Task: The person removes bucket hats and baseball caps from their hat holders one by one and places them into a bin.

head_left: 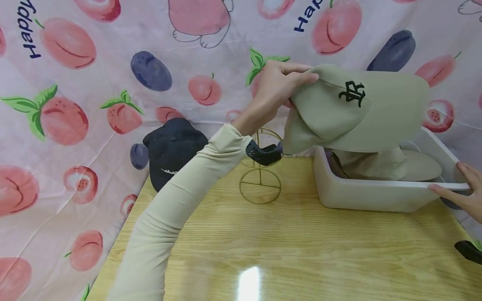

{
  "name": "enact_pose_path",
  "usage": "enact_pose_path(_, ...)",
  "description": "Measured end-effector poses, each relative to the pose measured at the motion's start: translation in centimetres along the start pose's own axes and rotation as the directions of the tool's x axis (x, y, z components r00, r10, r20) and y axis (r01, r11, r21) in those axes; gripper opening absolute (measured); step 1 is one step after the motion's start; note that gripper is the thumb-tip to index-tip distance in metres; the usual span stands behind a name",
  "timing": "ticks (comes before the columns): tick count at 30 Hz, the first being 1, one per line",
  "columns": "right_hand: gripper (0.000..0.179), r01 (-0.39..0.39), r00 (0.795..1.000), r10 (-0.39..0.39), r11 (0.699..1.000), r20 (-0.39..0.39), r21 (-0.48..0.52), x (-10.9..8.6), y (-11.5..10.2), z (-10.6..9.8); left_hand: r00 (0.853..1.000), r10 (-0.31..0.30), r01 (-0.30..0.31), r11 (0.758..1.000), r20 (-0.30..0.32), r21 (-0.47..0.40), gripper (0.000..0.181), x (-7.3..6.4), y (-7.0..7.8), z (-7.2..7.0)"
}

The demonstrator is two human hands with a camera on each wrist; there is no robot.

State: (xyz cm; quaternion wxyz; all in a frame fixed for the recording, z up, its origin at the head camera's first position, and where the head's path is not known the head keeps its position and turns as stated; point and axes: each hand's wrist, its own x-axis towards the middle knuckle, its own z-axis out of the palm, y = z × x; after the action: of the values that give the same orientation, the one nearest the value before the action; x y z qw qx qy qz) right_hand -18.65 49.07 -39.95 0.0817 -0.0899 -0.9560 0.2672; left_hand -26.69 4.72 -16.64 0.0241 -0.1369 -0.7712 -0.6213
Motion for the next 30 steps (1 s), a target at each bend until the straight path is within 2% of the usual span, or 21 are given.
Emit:
enact_pose_path(4,0.098,-0.001,1.000,0.001,1.000,0.000,-0.004,-0.2,0.1,0.0,0.999,-0.026,0.027,0.998,0.018,-0.051,0.020,0.6,-1.0,2.4)
enact_pose_path(7,0.098,-0.011,1.000,0.011,1.000,0.002,-0.020,-0.4,0.1,-0.1,0.998,-0.055,0.056,0.994,0.007,-0.089,0.019,1.0,-1.5,4.2)
enact_pose_path(13,0.099,-0.020,1.000,0.021,0.998,0.005,-0.063,-0.8,-0.1,-0.3,0.995,-0.084,0.075,0.986,-0.054,-0.150,0.015,1.5,-2.4,7.7)
enact_pose_path(23,0.099,-0.002,1.000,0.001,0.999,0.030,0.035,-1.3,-0.2,-0.5,0.976,-0.131,0.117,0.989,-0.173,-0.090,0.012,1.7,-4.7,13.1)
enact_pose_path(26,0.098,-0.013,1.000,0.012,0.999,0.029,0.038,-1.3,-0.2,-0.5,0.971,-0.108,0.100,0.994,-0.213,-0.050,0.012,1.6,-5.6,14.3)
enact_pose_path(30,0.099,-0.010,0.999,0.009,0.999,0.038,0.039,-1.4,-0.3,-0.5,0.971,-0.042,0.051,0.998,-0.234,0.032,0.011,1.3,-6.9,15.7)
